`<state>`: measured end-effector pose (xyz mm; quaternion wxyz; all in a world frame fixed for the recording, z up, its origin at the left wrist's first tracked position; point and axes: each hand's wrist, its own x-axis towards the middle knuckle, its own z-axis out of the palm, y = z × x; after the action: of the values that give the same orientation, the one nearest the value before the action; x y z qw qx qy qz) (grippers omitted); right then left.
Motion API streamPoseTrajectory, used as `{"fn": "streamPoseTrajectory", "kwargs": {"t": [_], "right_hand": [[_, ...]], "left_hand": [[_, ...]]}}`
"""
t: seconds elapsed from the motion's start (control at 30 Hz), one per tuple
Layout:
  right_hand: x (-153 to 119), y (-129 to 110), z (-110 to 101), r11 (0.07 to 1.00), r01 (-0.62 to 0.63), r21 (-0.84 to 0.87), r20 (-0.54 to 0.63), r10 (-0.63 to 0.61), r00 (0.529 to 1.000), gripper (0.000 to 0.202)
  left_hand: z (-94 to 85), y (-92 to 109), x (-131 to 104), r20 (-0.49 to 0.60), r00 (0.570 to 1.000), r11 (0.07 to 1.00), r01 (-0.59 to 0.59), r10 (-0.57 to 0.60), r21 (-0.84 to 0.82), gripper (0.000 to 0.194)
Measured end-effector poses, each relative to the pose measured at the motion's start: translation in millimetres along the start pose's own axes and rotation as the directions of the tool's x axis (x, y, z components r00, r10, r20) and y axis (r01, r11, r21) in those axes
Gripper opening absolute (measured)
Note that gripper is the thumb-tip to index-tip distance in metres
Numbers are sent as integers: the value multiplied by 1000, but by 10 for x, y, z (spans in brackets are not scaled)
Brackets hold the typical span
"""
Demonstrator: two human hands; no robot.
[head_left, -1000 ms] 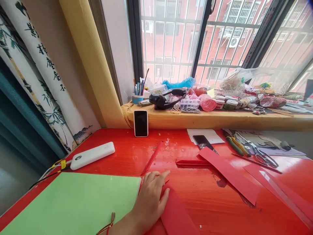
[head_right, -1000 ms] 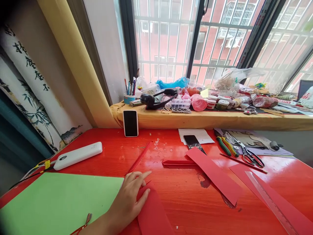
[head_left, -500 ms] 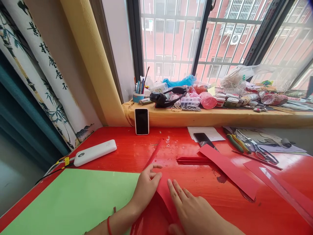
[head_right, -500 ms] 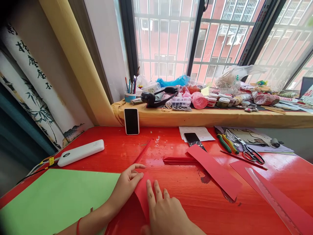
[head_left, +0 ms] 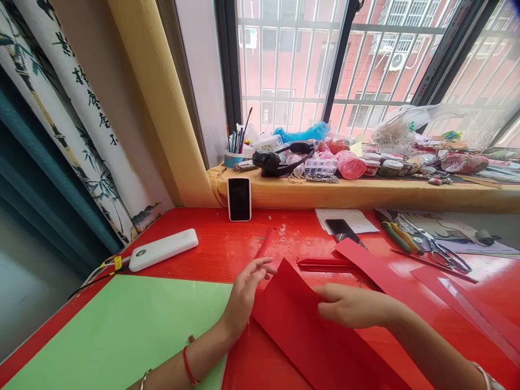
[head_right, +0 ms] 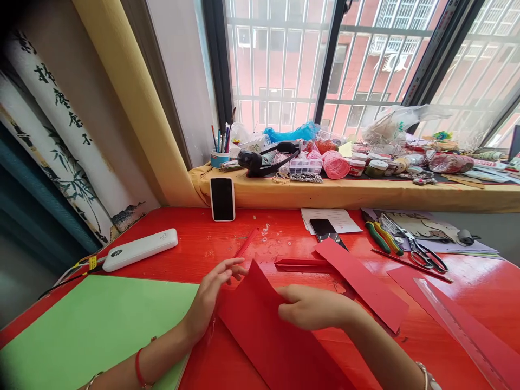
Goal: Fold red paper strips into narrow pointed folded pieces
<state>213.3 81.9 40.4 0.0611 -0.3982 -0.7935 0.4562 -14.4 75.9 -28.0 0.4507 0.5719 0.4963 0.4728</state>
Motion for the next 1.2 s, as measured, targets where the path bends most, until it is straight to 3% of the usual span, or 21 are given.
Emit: {"fn": "streamPoseTrajectory", "kwargs": {"t": [0.1, 0.17, 0.37, 0.57, 0.9, 1.07, 1.2], "right_hand": [[1, 67, -70, 960, -134, 244, 148, 99, 984, 50], [-5, 109, -86, 917, -186, 352, 168, 134, 977, 47], [-39, 275, -127, 831, -222, 509, 193, 142, 971, 47], [-33, 479, -101, 773, -194, 604, 199, 90, 976, 45], [42, 603, -83, 738, -96, 668, 211, -64, 975, 69], [29, 591, -125, 726, -129, 675, 199, -11, 980, 56], [-96, 615, -222, 702, -131, 700, 87, 99, 991, 45]], "left_hand": [[17, -58, 20, 13, 1000, 1000, -13, 13, -4, 50], [36, -92, 22, 20, 1000, 1000, -8, 8, -16, 54], [66, -91, -16, 135, 991, 992, 40, -24, -117, 38], [55, -106, -41, 224, 971, 972, 125, -79, -197, 42], [39, -155, -24, 224, 965, 925, 205, -136, -321, 39], [28, -87, -25, 268, 958, 890, 209, -104, -404, 48], [-34, 4, -20, 349, 937, 873, 180, -13, -453, 68]]}}
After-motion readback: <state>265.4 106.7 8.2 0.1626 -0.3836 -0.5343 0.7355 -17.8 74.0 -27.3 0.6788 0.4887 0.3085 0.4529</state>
